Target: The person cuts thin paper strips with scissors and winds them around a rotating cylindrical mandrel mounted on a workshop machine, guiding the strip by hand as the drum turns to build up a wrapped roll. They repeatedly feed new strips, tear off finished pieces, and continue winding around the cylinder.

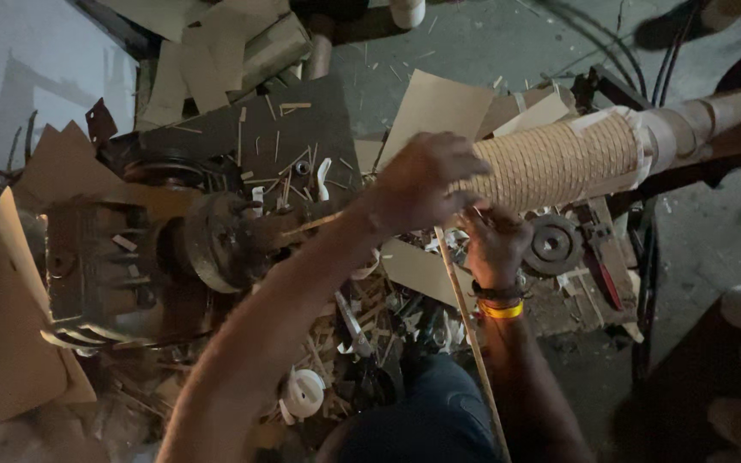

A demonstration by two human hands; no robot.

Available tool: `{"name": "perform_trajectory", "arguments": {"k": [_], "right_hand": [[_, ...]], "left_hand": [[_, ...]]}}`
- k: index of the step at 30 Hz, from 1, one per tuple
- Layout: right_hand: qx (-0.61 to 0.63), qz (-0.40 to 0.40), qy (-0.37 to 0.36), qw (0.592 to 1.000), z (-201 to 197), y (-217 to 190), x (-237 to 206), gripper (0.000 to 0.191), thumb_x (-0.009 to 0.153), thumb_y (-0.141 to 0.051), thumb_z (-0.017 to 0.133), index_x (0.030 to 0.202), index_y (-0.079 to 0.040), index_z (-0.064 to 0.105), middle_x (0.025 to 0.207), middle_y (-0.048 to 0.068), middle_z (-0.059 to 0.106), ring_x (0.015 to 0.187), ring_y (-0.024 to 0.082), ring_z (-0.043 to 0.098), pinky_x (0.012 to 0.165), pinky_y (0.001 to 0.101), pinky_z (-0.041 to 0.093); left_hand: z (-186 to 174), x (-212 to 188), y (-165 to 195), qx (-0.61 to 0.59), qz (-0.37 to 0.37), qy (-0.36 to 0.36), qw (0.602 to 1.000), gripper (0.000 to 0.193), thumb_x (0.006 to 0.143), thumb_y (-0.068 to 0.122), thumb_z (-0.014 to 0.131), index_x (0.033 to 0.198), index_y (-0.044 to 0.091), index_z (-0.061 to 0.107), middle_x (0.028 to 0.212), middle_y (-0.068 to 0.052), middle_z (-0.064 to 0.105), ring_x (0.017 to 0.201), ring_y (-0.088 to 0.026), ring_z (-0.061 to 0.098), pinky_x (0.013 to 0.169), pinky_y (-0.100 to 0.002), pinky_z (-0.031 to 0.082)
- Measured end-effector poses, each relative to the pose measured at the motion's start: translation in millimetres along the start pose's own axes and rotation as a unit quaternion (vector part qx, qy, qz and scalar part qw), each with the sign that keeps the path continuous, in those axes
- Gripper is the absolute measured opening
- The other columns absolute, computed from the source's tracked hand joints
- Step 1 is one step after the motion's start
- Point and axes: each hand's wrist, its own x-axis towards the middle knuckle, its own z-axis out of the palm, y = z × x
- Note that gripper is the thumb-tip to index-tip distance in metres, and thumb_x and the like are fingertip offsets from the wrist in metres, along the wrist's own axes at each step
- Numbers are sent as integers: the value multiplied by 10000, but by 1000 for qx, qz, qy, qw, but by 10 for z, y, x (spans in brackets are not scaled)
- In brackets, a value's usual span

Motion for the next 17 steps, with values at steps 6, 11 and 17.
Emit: {"name": "perform_trajectory", "arguments": {"k": [6,11,17], "right_hand": [[-99,-99,78,987,94,-80,83,166,863,16,854,897,12,691,859,63,737,747,95,670,669,242,525],[-159,14,160,974,-58,-176,217,207,909,-59,896,888,-7,696,817,42,709,715,85,601,685,263,503],[-476,-370,78,794,-179,-461,-43,301,989,-122,666,1271,-18,679,1286,171,657,1217,349,596,1075,538,478]], "left_hand": [[-117,-775,-176,-43,-120,120,985,285,968,207,781,1194,54,701,927,-114,713,740,-200,658,652,-346,584],[-341,-1711,232,20,-183,203,962,282,934,181,785,1183,64,722,945,-84,729,829,-219,697,744,-363,590],[-588,-2590,881,-28,-345,259,902,339,915,136,741,1244,64,703,941,-96,726,871,-200,710,791,-360,587]]}}
